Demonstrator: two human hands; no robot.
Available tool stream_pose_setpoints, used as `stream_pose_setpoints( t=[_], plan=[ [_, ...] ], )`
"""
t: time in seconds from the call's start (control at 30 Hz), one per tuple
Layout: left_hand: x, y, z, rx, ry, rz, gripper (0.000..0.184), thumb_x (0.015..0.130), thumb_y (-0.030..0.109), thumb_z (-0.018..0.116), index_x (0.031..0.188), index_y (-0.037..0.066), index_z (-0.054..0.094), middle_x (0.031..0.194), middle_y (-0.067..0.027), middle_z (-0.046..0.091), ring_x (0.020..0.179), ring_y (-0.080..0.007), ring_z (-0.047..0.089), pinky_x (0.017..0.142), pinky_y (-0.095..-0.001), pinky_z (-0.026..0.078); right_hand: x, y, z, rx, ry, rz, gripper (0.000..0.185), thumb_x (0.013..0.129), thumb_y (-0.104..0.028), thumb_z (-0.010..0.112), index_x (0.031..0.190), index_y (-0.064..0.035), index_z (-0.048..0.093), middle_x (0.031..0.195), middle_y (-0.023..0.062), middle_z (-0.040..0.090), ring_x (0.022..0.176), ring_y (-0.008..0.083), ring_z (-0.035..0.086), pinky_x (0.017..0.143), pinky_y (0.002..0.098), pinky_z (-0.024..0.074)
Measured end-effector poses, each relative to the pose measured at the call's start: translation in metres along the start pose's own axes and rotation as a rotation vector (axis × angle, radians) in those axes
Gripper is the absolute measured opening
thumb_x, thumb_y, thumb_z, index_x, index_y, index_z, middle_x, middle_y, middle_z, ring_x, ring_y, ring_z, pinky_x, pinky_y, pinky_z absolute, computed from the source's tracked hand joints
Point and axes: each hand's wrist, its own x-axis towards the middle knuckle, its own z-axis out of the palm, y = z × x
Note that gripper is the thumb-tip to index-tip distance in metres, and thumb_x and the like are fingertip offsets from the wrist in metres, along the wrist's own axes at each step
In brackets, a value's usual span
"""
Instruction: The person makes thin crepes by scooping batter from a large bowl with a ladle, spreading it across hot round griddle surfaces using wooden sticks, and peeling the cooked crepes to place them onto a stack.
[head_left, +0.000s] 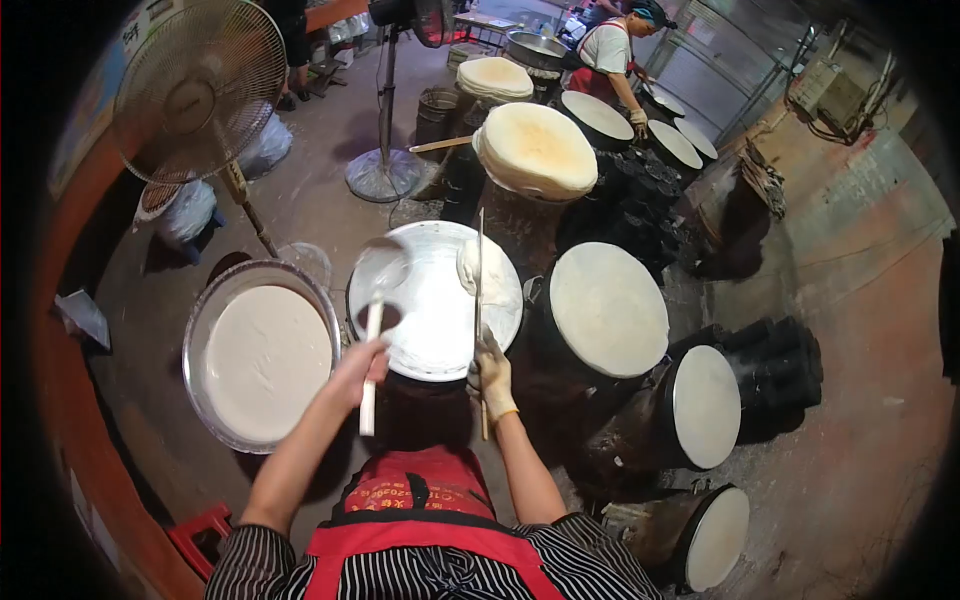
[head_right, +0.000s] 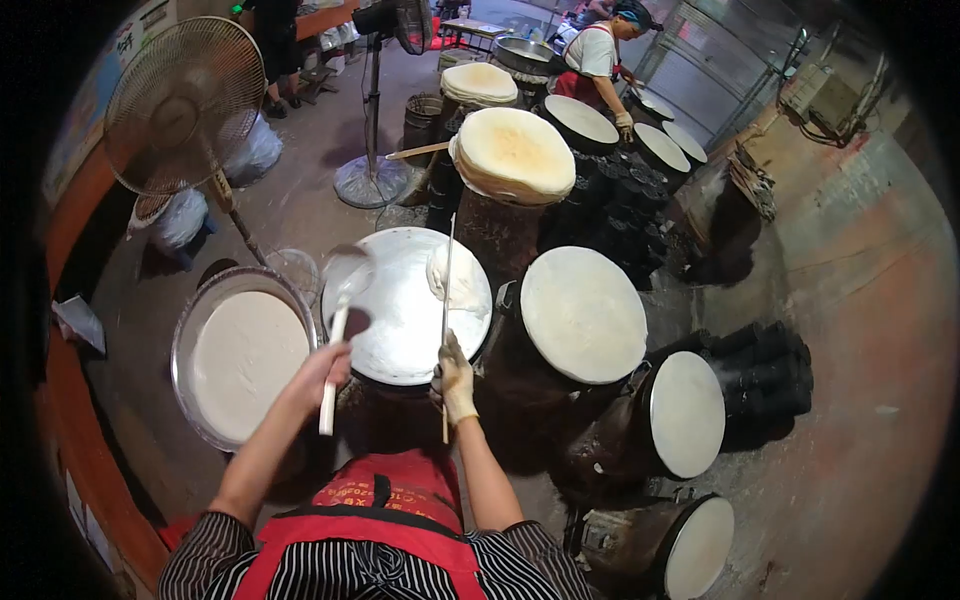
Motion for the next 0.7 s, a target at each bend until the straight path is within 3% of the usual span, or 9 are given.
stream_pose_setpoints(
  t=[0.07, 0.1, 0.13, 0.27, 0.33, 0.4, 0.43, 0.53, 0.7],
  plan=[
    [-0.042, -0.024, -0.022, -0.056, 0.067, 0.017, 0.022, 0.094, 0.012, 0.055, 0.077, 0.015, 0.041, 0.056, 0.0078, 0.034, 0.041, -0.0035, 0.03, 0.035, -0.0194, 0.023, -0.027, 0.014, -0.013, 0.173, 0.026, 0.026, 0.041, 0.099, -0.033, 0.046, 0.14, -0.0287, 0.047, 0.056, -0.0014, 0.043, 0.035, 0.0104, 0.033, 0.031, 0.0251, 0.026],
    [-0.059, -0.036, -0.036, -0.116, 0.114, 0.033, 0.02, 0.093, 0.012, 0.057, 0.082, 0.015, 0.04, 0.057, 0.0074, 0.034, 0.043, -0.0033, 0.032, 0.036, -0.0189, 0.024, -0.037, 0.027, -0.016, 0.421, 0.091, 0.085, 0.025, 0.099, -0.031, 0.054, 0.123, -0.0335, 0.06, 0.06, -0.0048, 0.043, 0.036, 0.0084, 0.033, 0.033, 0.0245, 0.026],
    [-0.075, -0.045, -0.046, -0.109, 0.178, 0.074, 0.019, 0.093, 0.014, 0.059, 0.088, 0.014, 0.041, 0.059, 0.0063, 0.034, 0.045, -0.0042, 0.035, 0.037, -0.0197, 0.026, -0.043, 0.039, -0.009, 0.297, 0.245, 0.106, 0.034, 0.093, -0.056, 0.047, 0.105, -0.0281, 0.063, 0.055, -0.0024, 0.045, 0.034, 0.0143, 0.034, 0.032, 0.0291, 0.0239],
    [-0.119, -0.06, -0.07, -0.149, 0.34, 0.123, 0.02, 0.092, 0.016, 0.064, 0.092, 0.012, 0.044, 0.065, 0.0017, 0.046, 0.05, -0.0091, 0.046, 0.04, -0.0213, 0.035, -0.03, 0.051, 0.034, 0.363, 0.157, 0.197, 0.044, 0.084, -0.069, 0.055, 0.071, -0.0268, 0.052, 0.053, -0.0028, 0.044, 0.032, 0.0155, 0.035, 0.032, 0.0307, 0.0247],
    [-0.126, -0.066, -0.096, -0.147, 0.343, 0.161, 0.013, 0.091, 0.013, 0.064, 0.096, 0.01, 0.052, 0.075, -0.002, 0.056, 0.056, -0.0087, 0.051, 0.04, -0.0207, 0.037, 0.011, 0.058, 0.048, 0.468, 0.084, 0.127, 0.034, 0.09, -0.059, 0.056, 0.093, -0.0255, 0.061, 0.055, -0.0031, 0.043, 0.033, 0.0138, 0.036, 0.032, 0.0304, 0.0268],
    [-0.132, -0.071, -0.117, -0.15, 0.378, 0.191, 0.013, 0.091, 0.012, 0.063, 0.097, 0.008, 0.053, 0.077, -0.0026, 0.057, 0.057, -0.0073, 0.051, 0.04, -0.0198, 0.036, 0.018, 0.044, 0.078, 0.077, 0.203, -0.112, 0.033, 0.096, -0.044, 0.054, 0.125, -0.0268, 0.056, 0.059, -0.0029, 0.042, 0.036, 0.0121, 0.036, 0.032, 0.0293, 0.0296],
    [-0.135, -0.072, -0.126, -0.153, 0.389, 0.195, 0.013, 0.091, 0.012, 0.063, 0.097, 0.007, 0.053, 0.078, -0.0025, 0.057, 0.057, -0.0064, 0.049, 0.04, -0.019, 0.035, 0.018, 0.031, 0.078, 0.052, 0.117, -0.033, 0.043, 0.1, -0.033, 0.052, 0.142, -0.0304, 0.043, 0.062, -0.0028, 0.041, 0.038, 0.0102, 0.036, 0.033, 0.0272, 0.0301],
    [-0.145, -0.073, -0.144, -0.149, 0.385, 0.177, 0.012, 0.092, 0.012, 0.063, 0.094, 0.008, 0.051, 0.075, 0.0, 0.052, 0.054, -0.0046, 0.046, 0.04, -0.0183, 0.034, 0.008, 0.015, 0.044, 0.036, -0.138, 0.028, 0.046, 0.099, -0.029, 0.053, 0.143, -0.0303, 0.042, 0.06, -0.0035, 0.04, 0.04, 0.0077, 0.036, 0.034, 0.0246, 0.0271],
    [-0.158, -0.07, -0.143, -0.163, 0.382, 0.098, 0.014, 0.094, 0.016, 0.062, 0.088, 0.01, 0.05, 0.066, 0.0038, 0.047, 0.048, -0.0029, 0.041, 0.04, -0.0182, 0.033, -0.047, 0.03, 0.023, 0.01, 0.307, -0.017, 0.036, 0.096, -0.03, 0.061, 0.132, -0.0282, 0.058, 0.057, -0.0057, 0.039, 0.037, 0.0073, 0.031, 0.033, 0.0248, 0.0282]
  ],
)
